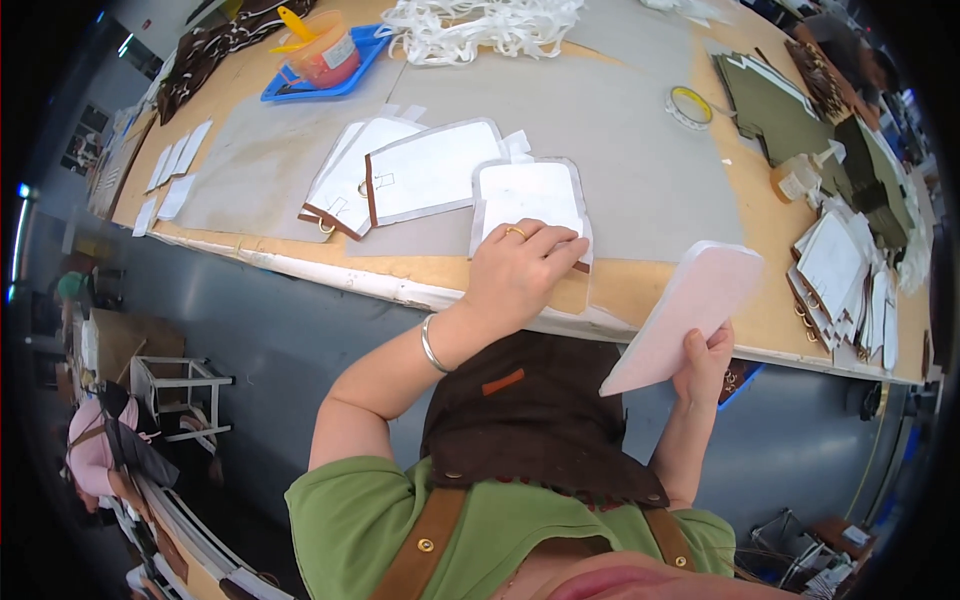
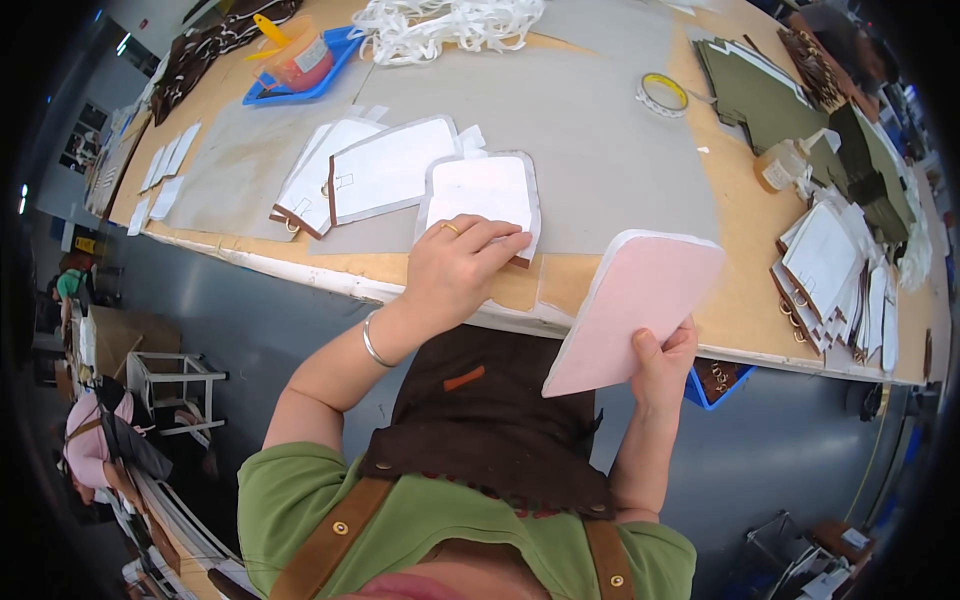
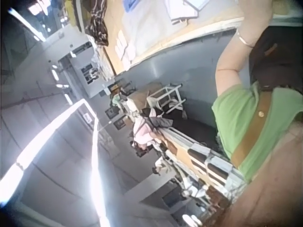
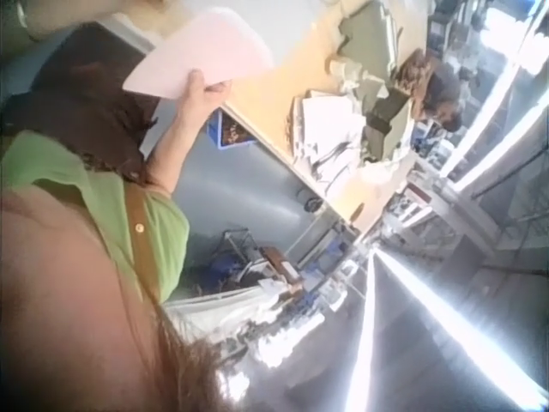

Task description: The worker is assembling leather pouches by applying double-sided adhesive tape and aligning structural components.

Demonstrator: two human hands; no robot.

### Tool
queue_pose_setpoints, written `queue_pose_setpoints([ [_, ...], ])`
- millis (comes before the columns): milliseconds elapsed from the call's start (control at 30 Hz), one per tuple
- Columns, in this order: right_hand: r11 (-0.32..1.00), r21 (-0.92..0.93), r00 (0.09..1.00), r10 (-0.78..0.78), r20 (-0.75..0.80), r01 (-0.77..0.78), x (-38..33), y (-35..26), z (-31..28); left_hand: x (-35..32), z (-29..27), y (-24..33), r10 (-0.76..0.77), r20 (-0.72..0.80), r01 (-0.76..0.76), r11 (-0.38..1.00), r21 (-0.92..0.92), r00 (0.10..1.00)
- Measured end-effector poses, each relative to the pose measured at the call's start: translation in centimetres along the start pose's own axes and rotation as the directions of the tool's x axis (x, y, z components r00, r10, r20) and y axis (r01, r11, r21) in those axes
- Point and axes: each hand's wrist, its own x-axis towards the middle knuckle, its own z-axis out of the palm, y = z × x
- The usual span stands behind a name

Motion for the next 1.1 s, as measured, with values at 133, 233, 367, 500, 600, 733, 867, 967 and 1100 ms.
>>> queue_pose_setpoints([
  [133, 0.996, 0.051, 0.994, 0.065, 0.093, -0.07, 0.6, 0.9, 1.0, 0.2, 0.5, 2.2, -0.082, 0.019, 0.083, 0.992, -0.096, 0.996],
  [233, 0.933, 0.322, 0.977, 0.104, 0.185, -0.16, 1.8, 1.1, 2.1, 0.3, 0.4, 2.2, -0.038, 0.162, 0.089, 0.942, -0.323, 0.986],
  [367, 0.95, 0.146, 0.929, 0.225, 0.293, -0.276, 3.6, 0.2, 1.9, 2.4, -0.5, -7.1, -0.107, 0.2, 0.163, 0.943, -0.289, 0.974],
  [500, 0.974, -0.032, 0.929, 0.223, 0.296, -0.223, 6.2, -0.2, 3.3, 3.5, -1.3, -17.4, -0.468, 0.353, 0.432, 0.884, 0.181, 0.81],
  [600, 0.944, -0.02, 0.894, 0.319, 0.313, -0.33, 7.2, 0.2, 4.5, 5.6, -1.9, -16.9, -0.561, 0.444, 0.476, 0.828, 0.297, 0.698],
  [733, 0.926, -0.125, 0.827, 0.375, 0.419, -0.356, 7.9, 0.1, 7.7, 5.8, -1.5, -18.5, -0.561, 0.559, 0.564, 0.804, 0.191, 0.611],
  [867, 0.903, -0.225, 0.788, 0.43, 0.44, -0.367, 8.4, 0.8, 10.2, 5.8, -1.5, -16.5, -0.479, 0.524, 0.522, 0.85, 0.076, 0.704],
  [967, 0.878, -0.317, 0.767, 0.471, 0.435, -0.359, 8.2, 1.4, 10.3, 5.9, -3.1, -15.5, -0.519, 0.415, 0.564, 0.826, 0.017, 0.747],
  [1100, 0.888, -0.25, 0.797, 0.457, 0.394, -0.385, 7.4, -0.2, 8.2, 4.5, -6.3, -18.5, -0.557, 0.187, 0.567, 0.824, -0.004, 0.809],
])
